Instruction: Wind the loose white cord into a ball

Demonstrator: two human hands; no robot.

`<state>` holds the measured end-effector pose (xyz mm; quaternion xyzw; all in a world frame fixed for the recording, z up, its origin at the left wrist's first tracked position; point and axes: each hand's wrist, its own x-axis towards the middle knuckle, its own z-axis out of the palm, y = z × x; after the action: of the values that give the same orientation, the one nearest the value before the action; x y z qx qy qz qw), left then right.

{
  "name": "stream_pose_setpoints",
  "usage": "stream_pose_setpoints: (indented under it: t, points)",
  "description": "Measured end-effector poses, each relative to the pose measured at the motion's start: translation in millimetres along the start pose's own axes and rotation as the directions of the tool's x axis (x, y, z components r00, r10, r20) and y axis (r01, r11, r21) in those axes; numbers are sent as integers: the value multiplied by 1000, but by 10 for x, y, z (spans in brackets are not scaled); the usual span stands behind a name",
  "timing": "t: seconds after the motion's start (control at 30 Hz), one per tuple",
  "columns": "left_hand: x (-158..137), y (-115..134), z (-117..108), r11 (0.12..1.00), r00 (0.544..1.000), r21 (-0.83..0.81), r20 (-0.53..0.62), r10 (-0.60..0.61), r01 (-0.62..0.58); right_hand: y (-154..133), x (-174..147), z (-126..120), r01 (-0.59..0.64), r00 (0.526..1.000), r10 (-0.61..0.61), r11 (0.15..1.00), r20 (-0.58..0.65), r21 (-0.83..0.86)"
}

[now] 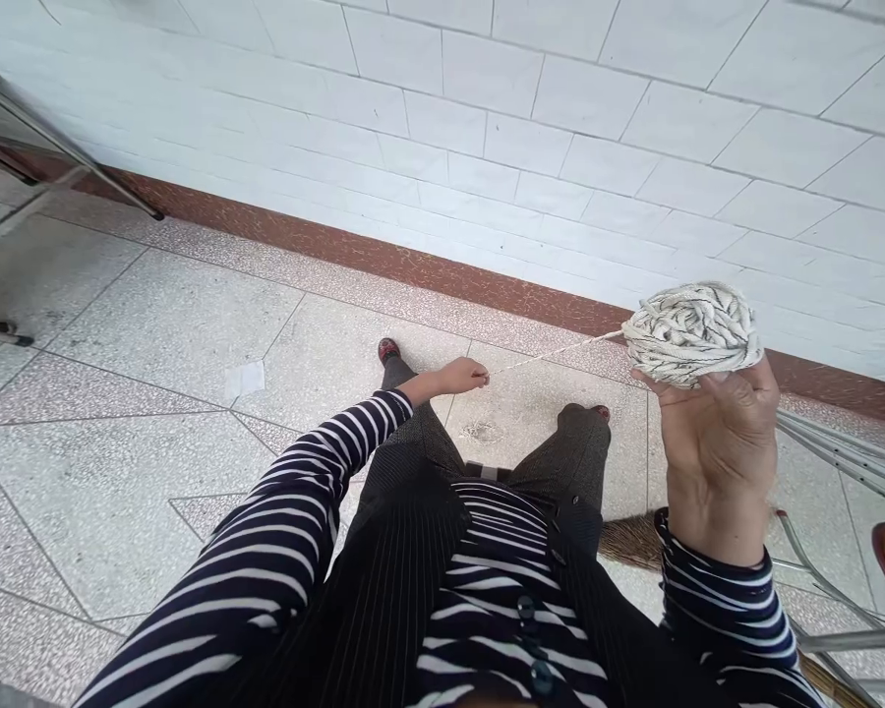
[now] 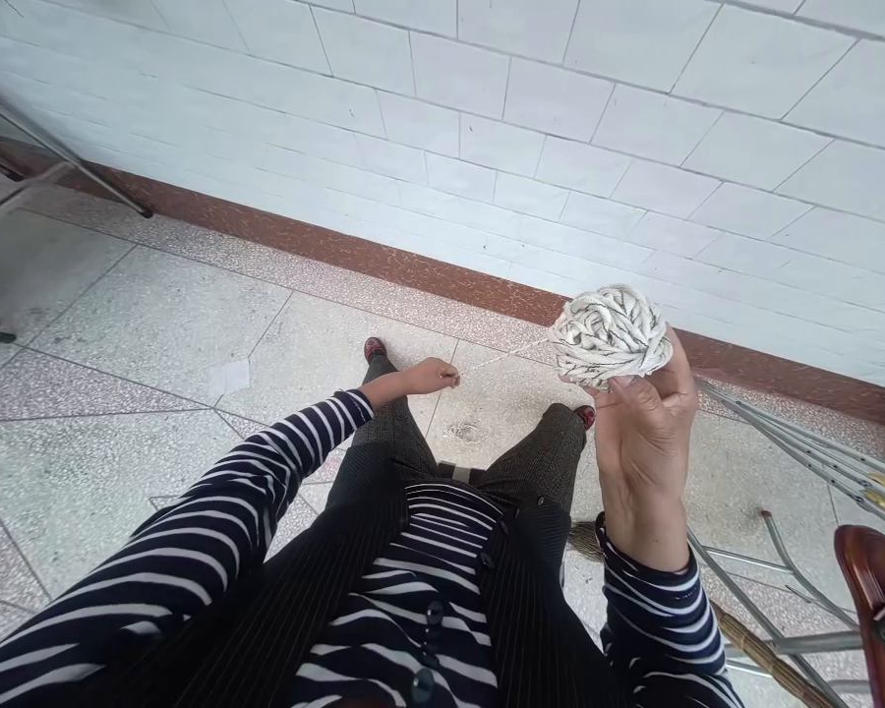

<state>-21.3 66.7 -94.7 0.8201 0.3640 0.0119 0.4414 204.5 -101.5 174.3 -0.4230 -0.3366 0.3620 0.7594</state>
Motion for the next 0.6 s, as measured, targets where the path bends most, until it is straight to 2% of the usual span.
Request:
stream_pose_setpoints:
  t: [0.13,0.4,0.5,0.6]
  points:
    - [39,-38,-30,1000,998,-2,-60,-9,9,-12,-26,63,26,999,-25,999,36,-19]
    - [344,47,75,997,990,45,-131,-57,63,-147,-97,192,77,993,-72,996,96,-48]
    - [342,142,151,997,991,40,-118,-57,62,-151,-94,184,74,992,-69,996,110,-50]
    - [284,360,235,999,995,-41,-100,4,-9,-92,-65,148,38,995,-33,998,96,-44]
